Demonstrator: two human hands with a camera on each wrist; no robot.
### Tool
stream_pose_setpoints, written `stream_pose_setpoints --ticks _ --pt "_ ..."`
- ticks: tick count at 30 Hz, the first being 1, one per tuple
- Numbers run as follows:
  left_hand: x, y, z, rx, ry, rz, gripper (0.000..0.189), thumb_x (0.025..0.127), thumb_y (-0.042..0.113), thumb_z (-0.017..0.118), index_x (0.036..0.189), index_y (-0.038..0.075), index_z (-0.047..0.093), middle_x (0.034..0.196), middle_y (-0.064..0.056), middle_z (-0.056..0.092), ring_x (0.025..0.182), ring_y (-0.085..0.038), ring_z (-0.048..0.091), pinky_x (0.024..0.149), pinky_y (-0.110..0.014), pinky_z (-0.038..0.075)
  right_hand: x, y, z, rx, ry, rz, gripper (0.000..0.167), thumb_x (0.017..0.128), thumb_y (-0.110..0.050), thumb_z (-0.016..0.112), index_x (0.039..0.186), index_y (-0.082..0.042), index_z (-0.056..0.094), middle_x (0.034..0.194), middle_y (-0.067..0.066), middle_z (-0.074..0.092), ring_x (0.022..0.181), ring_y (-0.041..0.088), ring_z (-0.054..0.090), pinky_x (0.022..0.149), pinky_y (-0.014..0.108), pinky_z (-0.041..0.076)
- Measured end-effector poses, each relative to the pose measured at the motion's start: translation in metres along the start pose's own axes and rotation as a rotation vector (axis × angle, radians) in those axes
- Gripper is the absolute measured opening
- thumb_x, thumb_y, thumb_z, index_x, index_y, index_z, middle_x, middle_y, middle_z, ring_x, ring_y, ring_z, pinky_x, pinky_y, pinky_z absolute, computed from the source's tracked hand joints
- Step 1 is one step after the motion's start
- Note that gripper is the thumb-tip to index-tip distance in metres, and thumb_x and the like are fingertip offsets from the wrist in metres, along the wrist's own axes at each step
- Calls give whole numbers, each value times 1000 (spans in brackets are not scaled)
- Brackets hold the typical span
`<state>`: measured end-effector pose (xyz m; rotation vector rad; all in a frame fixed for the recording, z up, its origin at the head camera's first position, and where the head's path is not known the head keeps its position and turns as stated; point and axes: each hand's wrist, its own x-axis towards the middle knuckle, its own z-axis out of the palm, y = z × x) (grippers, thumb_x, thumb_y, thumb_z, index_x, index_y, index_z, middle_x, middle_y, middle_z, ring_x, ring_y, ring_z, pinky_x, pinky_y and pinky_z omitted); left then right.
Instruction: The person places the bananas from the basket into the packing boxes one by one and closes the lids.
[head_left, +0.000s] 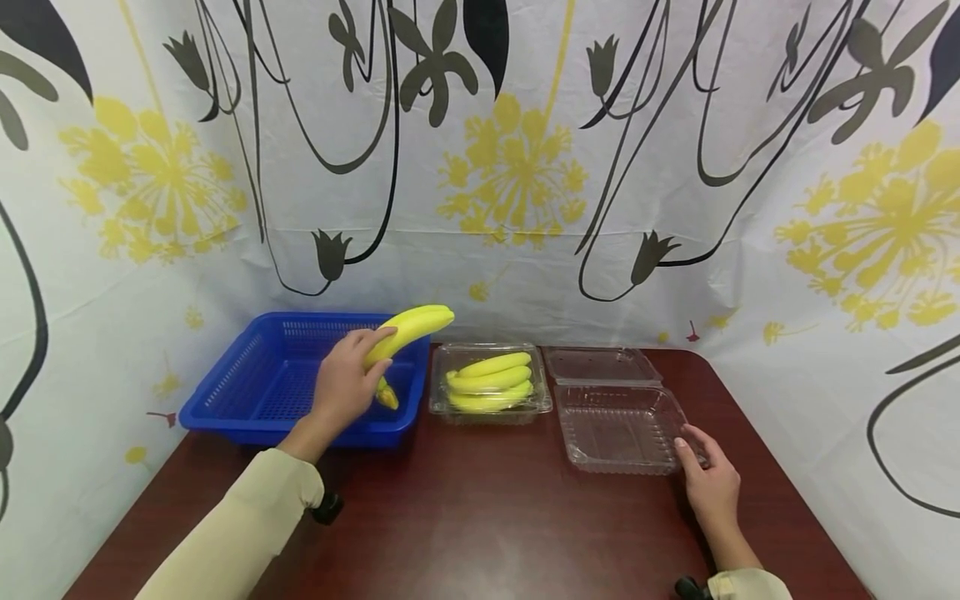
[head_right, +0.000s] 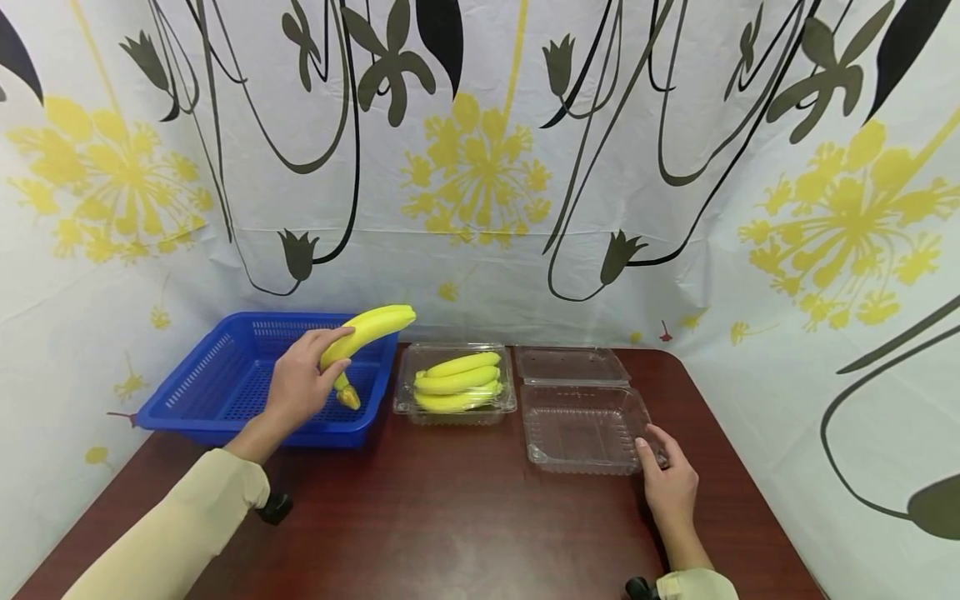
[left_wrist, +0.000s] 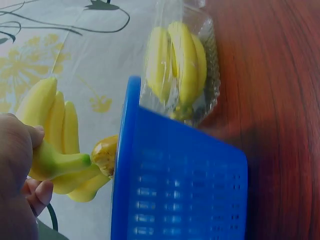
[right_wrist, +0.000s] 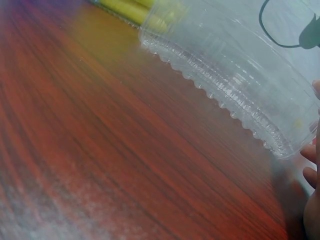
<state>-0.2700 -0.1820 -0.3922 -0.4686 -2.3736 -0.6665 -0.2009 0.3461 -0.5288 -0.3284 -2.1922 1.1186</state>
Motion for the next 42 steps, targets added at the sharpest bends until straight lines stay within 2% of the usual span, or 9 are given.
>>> stream_pose_setpoints --ticks 8,16,30,36,42 --pt "5 20 15 -8 21 77 47 86 13 75 130 22 62 117 -10 61 105 -31 58 83 -48 50 1 -1 -1 -5 2 -1 34 94 -25 67 125 -12 66 124 11 64 94 -4 50 73 17 36" --pt "8 31 23 6 53 124 45 85 11 76 127 23 64 117 -8 61 100 -30 57 75 -45 51 0 -1 -1 -6 -5 21 35 94 -27 66 125 -13 66 124 10 64 93 -3 49 73 19 36" --pt "20 45 24 10 145 240 45 82 9 78 124 22 66 112 -7 61 82 -25 53 63 -40 49 0 1 0 4 8 16 34 93 -25 67 125 -13 67 123 9 65 97 -11 47 76 15 34" --pt "22 54 29 -23 139 240 45 83 11 77 125 22 66 113 -7 61 84 -25 55 62 -39 49 -1 -1 -2 2 6 11 33 93 -25 67 124 -13 67 124 8 65 97 -10 47 76 16 34" --pt "20 64 38 -87 131 206 43 86 15 76 127 22 65 116 -8 61 96 -26 57 70 -41 51 0 -1 0 5 9 -12 34 93 -24 68 124 -11 67 122 9 65 95 -12 47 74 16 35"
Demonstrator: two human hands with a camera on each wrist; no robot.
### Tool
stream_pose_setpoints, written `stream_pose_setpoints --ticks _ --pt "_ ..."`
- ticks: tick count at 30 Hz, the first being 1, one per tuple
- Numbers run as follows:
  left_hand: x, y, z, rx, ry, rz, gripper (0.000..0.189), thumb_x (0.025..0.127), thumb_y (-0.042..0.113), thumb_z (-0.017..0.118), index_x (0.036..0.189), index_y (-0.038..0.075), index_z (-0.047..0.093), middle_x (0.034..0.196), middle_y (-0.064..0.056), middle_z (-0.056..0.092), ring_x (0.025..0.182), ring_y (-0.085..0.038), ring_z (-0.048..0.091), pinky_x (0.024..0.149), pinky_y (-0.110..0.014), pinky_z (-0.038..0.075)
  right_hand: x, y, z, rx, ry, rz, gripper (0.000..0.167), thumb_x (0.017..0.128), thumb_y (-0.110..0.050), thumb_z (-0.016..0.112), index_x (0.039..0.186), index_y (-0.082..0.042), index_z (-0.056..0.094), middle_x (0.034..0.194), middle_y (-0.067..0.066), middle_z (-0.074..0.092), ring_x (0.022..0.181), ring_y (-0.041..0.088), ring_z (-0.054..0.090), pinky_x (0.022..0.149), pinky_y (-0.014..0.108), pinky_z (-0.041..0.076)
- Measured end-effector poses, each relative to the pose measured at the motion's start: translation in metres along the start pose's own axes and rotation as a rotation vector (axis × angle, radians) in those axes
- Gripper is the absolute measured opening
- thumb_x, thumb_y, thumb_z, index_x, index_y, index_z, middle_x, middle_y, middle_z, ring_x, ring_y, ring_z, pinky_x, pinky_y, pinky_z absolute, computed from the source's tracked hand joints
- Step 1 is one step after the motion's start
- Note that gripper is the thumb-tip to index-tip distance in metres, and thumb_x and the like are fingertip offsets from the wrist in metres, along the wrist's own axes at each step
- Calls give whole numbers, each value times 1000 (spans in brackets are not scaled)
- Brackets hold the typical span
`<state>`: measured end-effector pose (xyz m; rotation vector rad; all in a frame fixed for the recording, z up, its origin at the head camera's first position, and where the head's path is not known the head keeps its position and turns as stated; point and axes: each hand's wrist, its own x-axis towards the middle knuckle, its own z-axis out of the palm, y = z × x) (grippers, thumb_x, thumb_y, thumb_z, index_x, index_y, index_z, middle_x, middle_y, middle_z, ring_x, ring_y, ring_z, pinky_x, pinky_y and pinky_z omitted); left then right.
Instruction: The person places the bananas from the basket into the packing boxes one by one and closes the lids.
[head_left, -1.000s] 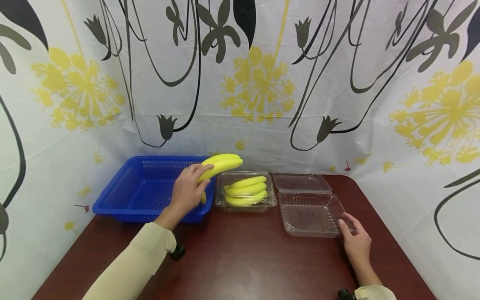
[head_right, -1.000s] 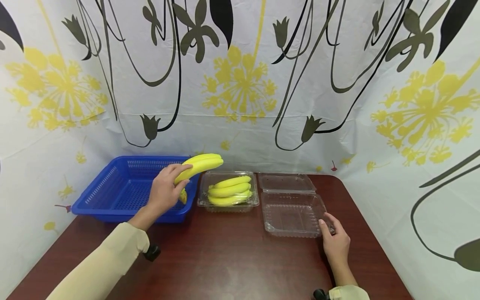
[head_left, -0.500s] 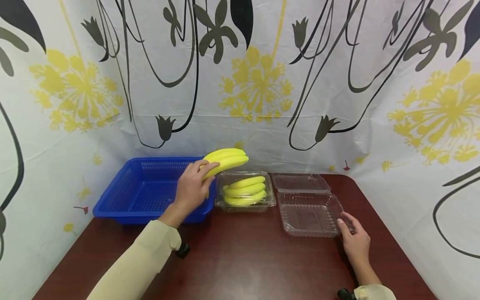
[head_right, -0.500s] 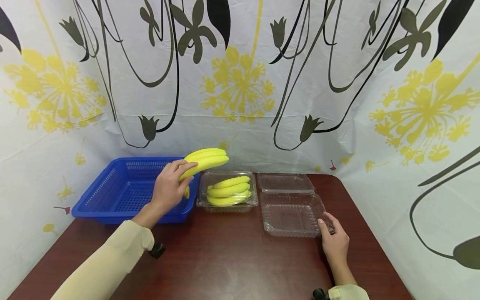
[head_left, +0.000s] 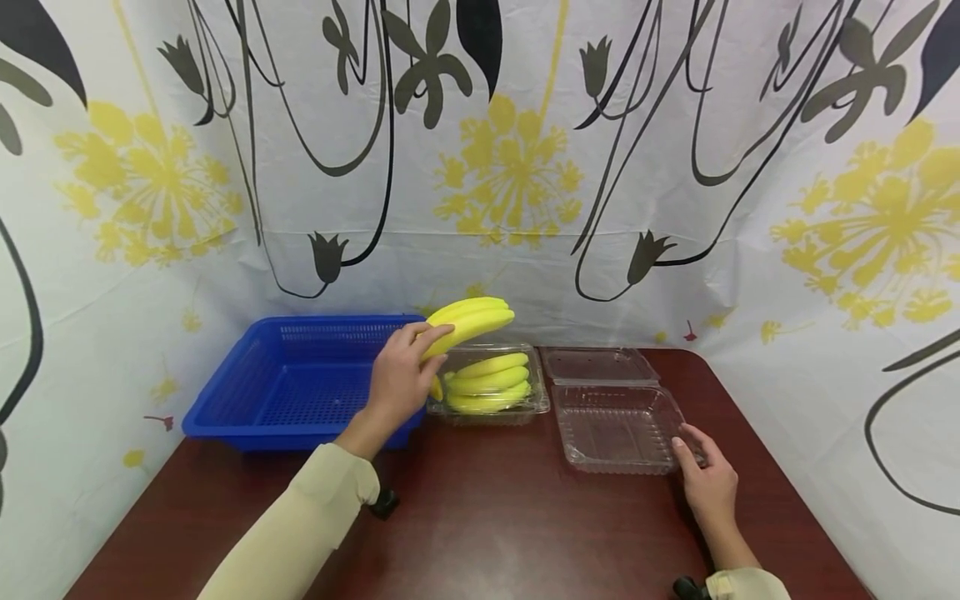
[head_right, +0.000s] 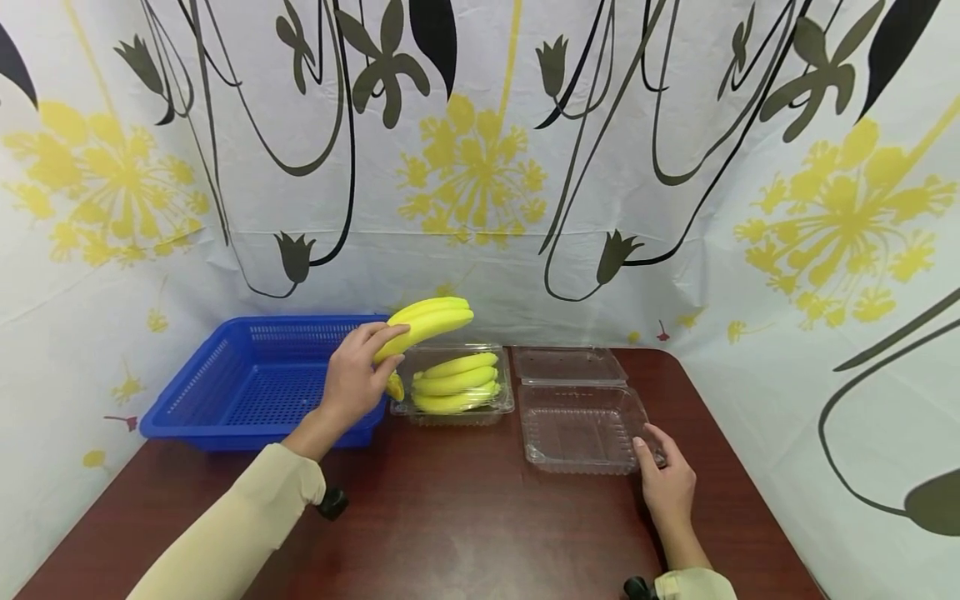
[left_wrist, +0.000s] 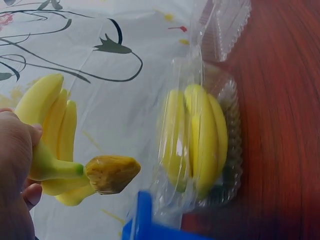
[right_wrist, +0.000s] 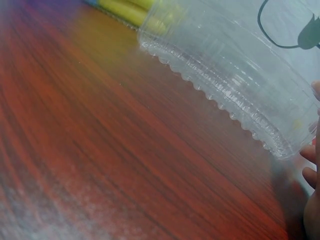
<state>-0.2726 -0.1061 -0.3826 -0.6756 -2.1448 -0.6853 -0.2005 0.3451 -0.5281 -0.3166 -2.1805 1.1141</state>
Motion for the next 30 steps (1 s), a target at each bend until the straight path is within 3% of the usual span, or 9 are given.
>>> stream_pose_setpoints --ticks 6,13,19,24,30 --pt "-4 13 16 -101 22 -94 44 85 15 77 126 22 65 114 -6 62 102 -25 58 78 -42 49 1 2 1 2 -5 -1 34 93 -24 68 124 -11 67 122 10 65 94 -11 47 74 16 36" --pt "-10 34 40 -252 35 -251 47 84 16 77 128 24 64 112 -2 63 81 -15 56 64 -30 48 1 2 1 5 -2 -2 33 93 -24 67 124 -12 67 122 9 65 98 -13 47 76 14 35" --pt "-13 56 60 -341 -10 -353 48 85 17 76 131 26 62 110 -1 64 83 -14 58 61 -27 47 0 3 2 8 4 -3 33 93 -24 68 123 -11 67 122 10 65 96 -13 47 75 14 35" --pt "-18 72 80 -549 1 -428 51 85 7 75 132 22 61 116 -3 63 79 -20 61 56 -26 51 0 3 2 11 3 1 33 93 -23 68 123 -11 67 121 10 65 93 -11 48 73 15 36" --pt "-21 91 96 -792 -5 -546 52 88 2 71 134 22 60 122 -3 61 76 -21 62 52 -43 55 2 3 1 -3 -9 10 33 93 -25 67 125 -13 67 124 7 65 96 -11 48 75 17 36"
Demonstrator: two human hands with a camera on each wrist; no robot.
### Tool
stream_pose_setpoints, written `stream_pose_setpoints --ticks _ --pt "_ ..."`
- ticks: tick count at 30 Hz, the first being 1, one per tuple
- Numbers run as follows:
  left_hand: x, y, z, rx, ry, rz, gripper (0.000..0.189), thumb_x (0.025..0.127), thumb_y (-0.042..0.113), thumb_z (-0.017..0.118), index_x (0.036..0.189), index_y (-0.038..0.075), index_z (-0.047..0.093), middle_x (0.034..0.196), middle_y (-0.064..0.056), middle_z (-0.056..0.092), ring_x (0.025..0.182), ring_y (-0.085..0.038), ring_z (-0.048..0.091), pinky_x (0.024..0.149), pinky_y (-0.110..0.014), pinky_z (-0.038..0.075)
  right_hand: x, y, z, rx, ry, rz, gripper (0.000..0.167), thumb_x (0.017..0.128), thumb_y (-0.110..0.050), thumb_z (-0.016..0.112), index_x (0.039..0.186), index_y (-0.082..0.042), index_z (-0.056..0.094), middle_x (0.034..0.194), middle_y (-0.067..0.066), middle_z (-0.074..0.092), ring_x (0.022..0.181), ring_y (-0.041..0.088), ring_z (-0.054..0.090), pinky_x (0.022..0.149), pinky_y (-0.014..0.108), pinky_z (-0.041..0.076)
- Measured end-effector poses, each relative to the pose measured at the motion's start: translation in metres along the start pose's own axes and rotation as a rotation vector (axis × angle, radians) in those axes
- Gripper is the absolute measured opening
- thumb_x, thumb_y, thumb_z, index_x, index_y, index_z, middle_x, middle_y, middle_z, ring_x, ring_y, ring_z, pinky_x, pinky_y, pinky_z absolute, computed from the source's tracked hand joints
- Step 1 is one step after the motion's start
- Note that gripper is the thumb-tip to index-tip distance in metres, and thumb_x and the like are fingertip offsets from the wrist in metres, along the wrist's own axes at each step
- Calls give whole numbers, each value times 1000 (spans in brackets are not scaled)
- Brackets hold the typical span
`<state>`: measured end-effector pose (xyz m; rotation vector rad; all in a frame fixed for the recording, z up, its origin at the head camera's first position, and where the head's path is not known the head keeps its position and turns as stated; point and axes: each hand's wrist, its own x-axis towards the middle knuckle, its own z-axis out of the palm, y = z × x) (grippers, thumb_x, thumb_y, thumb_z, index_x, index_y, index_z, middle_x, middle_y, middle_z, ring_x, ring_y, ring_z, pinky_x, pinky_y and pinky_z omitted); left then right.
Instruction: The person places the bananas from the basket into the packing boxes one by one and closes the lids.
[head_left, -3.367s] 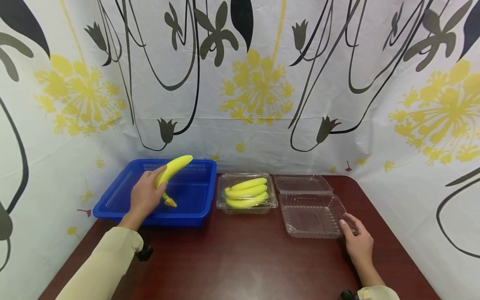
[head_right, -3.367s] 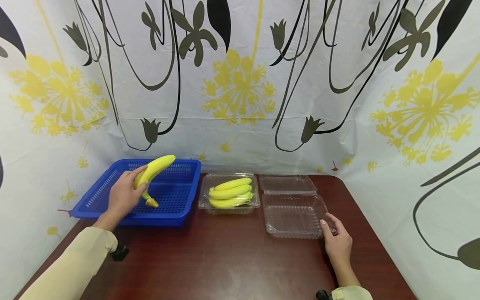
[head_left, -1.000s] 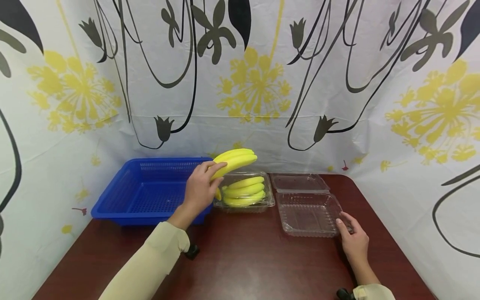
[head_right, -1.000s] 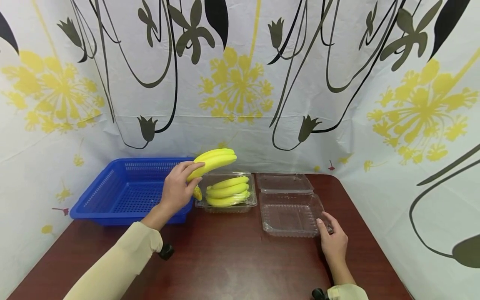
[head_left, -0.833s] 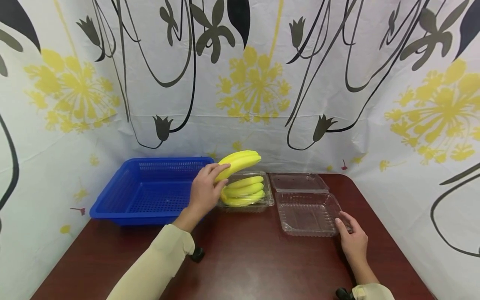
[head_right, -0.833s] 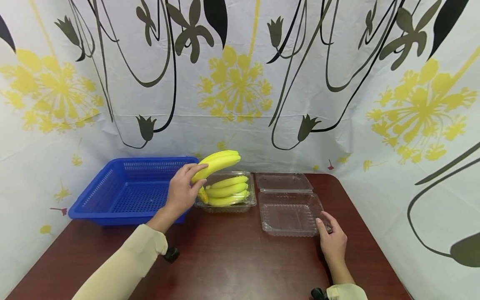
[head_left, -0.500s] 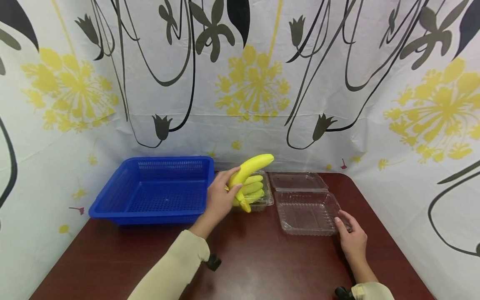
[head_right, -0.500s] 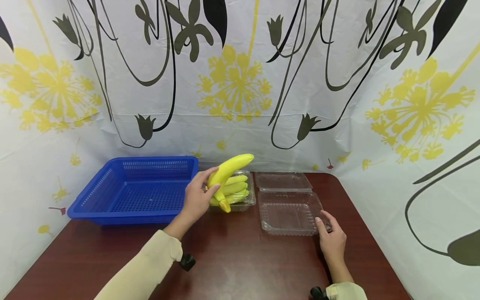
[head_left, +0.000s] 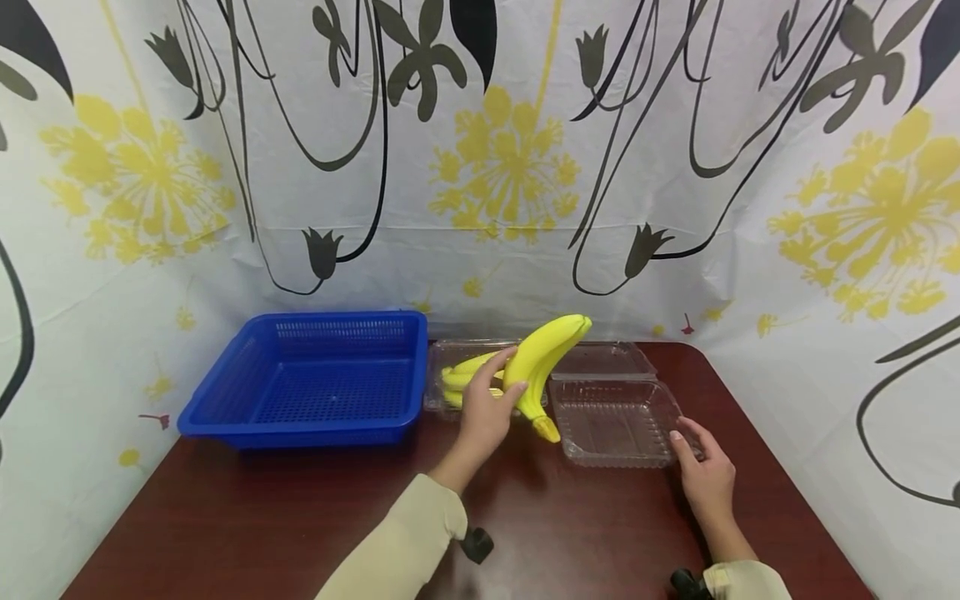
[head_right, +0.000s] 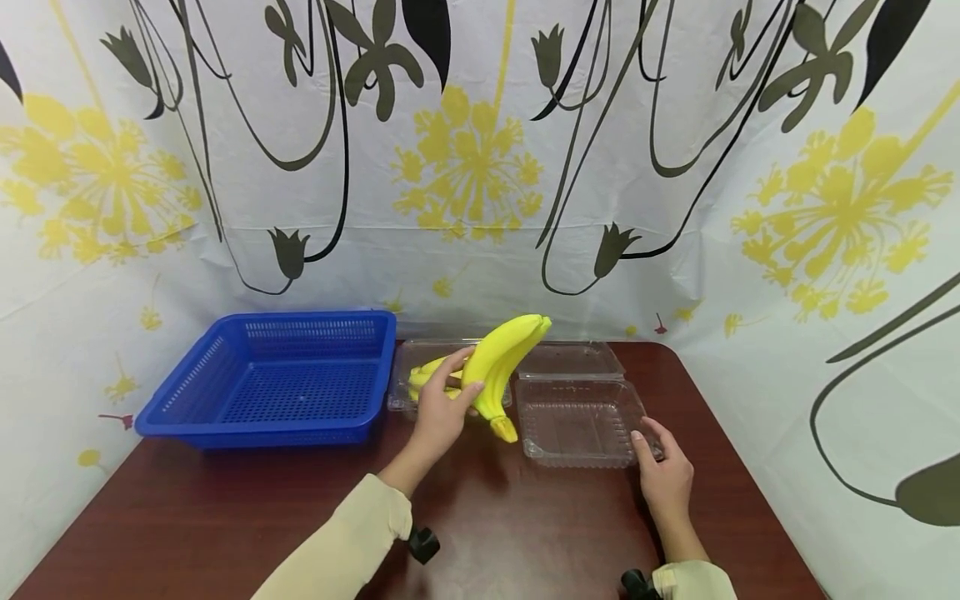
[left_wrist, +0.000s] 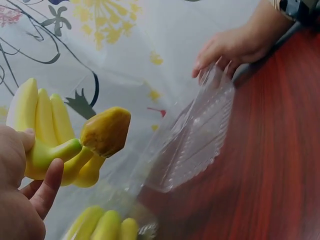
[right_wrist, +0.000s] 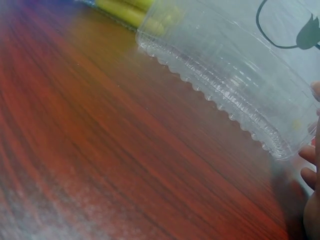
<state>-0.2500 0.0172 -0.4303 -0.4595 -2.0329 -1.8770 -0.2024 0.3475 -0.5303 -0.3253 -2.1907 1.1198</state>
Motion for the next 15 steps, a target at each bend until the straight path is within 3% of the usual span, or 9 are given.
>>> stream_pose_setpoints --ticks 4,8,15 --pt "-4 -2 10 -27 -5 -45 52 87 2 71 135 20 60 119 -5 61 76 -19 62 52 -39 56 1 -1 0 -1 0 6 33 93 -25 67 124 -13 67 123 8 65 97 -12 47 76 15 35" --pt "-6 -5 19 -10 -11 -88 54 88 4 71 136 26 58 120 -5 61 77 -19 63 54 -33 56 1 -1 0 2 -5 -3 33 93 -25 67 124 -13 67 123 9 65 94 -10 49 73 17 36" --pt "-2 -10 39 -7 -29 -123 56 89 9 71 136 34 56 121 -1 59 79 -17 62 59 -38 57 1 -2 0 6 6 -2 33 93 -25 67 124 -12 67 122 9 66 92 -10 48 72 18 36"
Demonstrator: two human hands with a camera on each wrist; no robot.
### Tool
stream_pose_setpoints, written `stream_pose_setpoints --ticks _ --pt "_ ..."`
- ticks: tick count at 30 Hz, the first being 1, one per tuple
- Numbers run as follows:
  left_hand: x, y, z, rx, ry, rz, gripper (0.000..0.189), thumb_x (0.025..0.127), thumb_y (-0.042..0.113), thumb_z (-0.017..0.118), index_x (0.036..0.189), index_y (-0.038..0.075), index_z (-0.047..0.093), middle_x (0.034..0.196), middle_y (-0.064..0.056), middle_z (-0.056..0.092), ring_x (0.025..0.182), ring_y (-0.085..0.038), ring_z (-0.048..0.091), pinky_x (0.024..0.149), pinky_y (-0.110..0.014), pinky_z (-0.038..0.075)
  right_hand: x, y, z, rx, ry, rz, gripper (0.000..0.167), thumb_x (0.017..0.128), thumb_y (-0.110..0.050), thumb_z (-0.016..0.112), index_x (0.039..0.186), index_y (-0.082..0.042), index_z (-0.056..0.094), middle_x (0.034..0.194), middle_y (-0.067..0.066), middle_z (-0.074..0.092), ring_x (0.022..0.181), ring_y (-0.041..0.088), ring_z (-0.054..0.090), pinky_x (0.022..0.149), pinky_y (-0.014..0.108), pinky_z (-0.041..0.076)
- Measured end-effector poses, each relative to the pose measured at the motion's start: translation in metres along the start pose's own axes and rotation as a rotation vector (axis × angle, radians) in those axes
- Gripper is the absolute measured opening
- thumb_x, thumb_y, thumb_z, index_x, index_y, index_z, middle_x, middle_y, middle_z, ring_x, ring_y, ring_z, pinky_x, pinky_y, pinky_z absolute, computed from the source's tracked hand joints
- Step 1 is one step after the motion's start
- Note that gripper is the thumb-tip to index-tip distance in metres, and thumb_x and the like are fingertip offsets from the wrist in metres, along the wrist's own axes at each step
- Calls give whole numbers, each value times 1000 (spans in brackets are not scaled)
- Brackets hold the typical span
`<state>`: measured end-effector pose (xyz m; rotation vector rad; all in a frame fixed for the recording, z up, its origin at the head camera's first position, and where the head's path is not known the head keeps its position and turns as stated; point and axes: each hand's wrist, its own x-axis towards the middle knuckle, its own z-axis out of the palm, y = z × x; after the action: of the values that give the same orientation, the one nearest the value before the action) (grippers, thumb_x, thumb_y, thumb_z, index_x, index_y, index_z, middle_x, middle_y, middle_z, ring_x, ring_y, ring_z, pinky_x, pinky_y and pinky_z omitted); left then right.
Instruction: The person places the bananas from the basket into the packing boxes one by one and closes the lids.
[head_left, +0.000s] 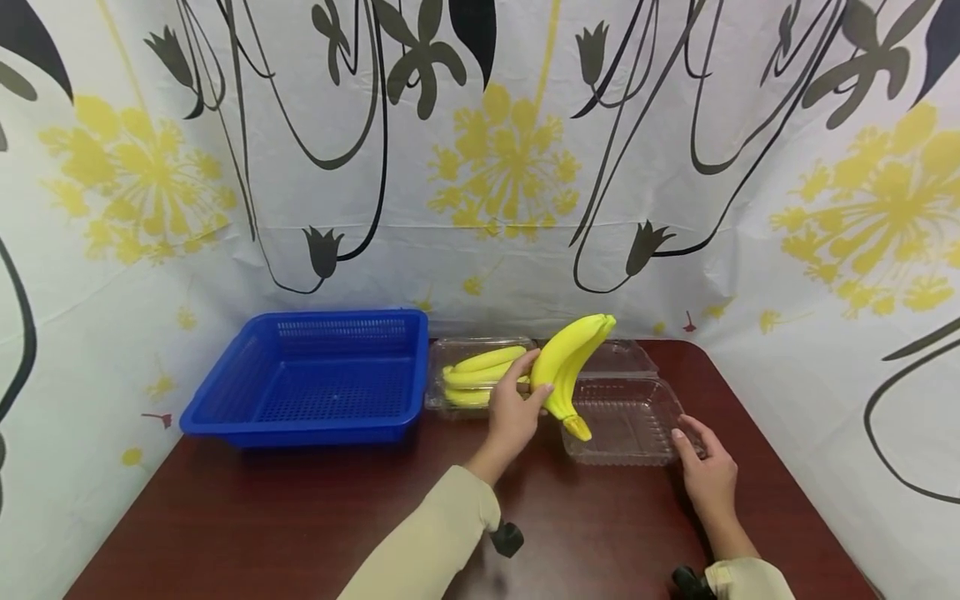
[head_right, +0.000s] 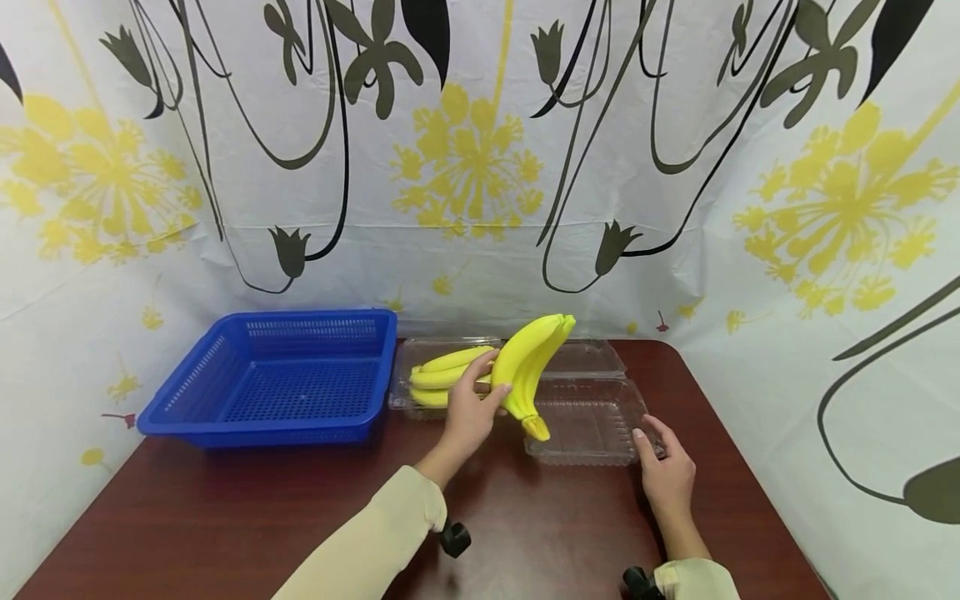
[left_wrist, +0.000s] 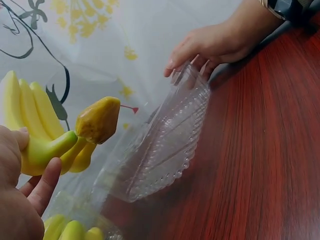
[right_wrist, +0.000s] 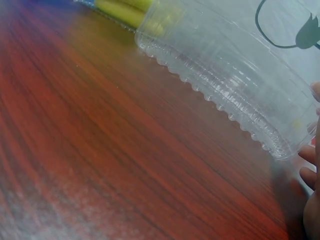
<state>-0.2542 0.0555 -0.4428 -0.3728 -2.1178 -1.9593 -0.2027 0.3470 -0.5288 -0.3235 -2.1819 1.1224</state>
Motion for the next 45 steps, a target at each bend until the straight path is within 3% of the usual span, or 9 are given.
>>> stream_pose_setpoints --ticks 10,13,17,19,24,30,37,40,45 --pt "3 -8 24 225 -6 66 52 84 17 78 132 25 61 101 7 65 71 -7 60 54 -22 51 1 -2 0 13 10 4 33 93 -25 68 123 -12 68 121 10 65 93 -11 48 73 14 35" --pt "2 -11 28 325 -22 93 51 83 23 79 132 24 62 101 8 65 73 -5 58 58 -19 49 -1 -3 0 4 -14 25 34 94 -28 66 125 -15 67 113 -1 67 79 -4 50 65 18 37" --pt "-3 -18 32 417 -66 69 48 84 30 78 130 28 63 104 10 66 72 -6 58 60 -20 47 -5 -2 0 0 -43 52 34 94 -30 65 126 -17 66 95 -20 61 62 7 46 54 21 37" --pt "-4 -20 33 461 -104 70 46 85 32 77 129 30 63 108 12 66 78 -7 60 64 -22 48 -6 -2 -1 6 -37 50 33 94 -29 65 125 -17 67 94 -23 59 62 7 47 54 20 37" --pt "-5 -22 36 570 -181 119 44 86 34 75 128 32 63 118 13 65 94 -8 61 75 -26 47 -6 -2 0 -2 -21 32 33 94 -29 66 124 -17 67 105 -12 64 64 6 47 57 19 37" --pt "-5 -22 37 621 -220 121 44 87 33 74 130 33 63 120 14 64 99 -9 61 76 -26 48 -4 -3 0 -14 -27 38 33 94 -29 65 125 -16 67 110 -1 66 69 4 48 59 18 37" --pt "-11 -30 37 704 -256 188 43 87 23 74 128 32 63 119 14 64 96 -7 56 69 -22 44 -4 -5 -1 -7 -35 40 35 95 -28 65 127 -14 66 120 9 65 78 -1 49 63 16 37" --pt "-18 -32 36 698 -239 200 42 87 21 74 126 31 64 125 13 61 106 -8 54 74 -25 48 -4 -5 -2 0 -46 35 35 95 -27 64 127 -14 65 121 10 64 79 -3 50 63 16 38" --pt "-36 -33 38 695 -134 226 37 86 28 76 121 28 67 131 7 57 123 -15 48 81 -36 53 -2 -4 -3 -24 -42 39 35 95 -29 64 127 -16 65 122 7 65 81 -2 50 66 17 38"
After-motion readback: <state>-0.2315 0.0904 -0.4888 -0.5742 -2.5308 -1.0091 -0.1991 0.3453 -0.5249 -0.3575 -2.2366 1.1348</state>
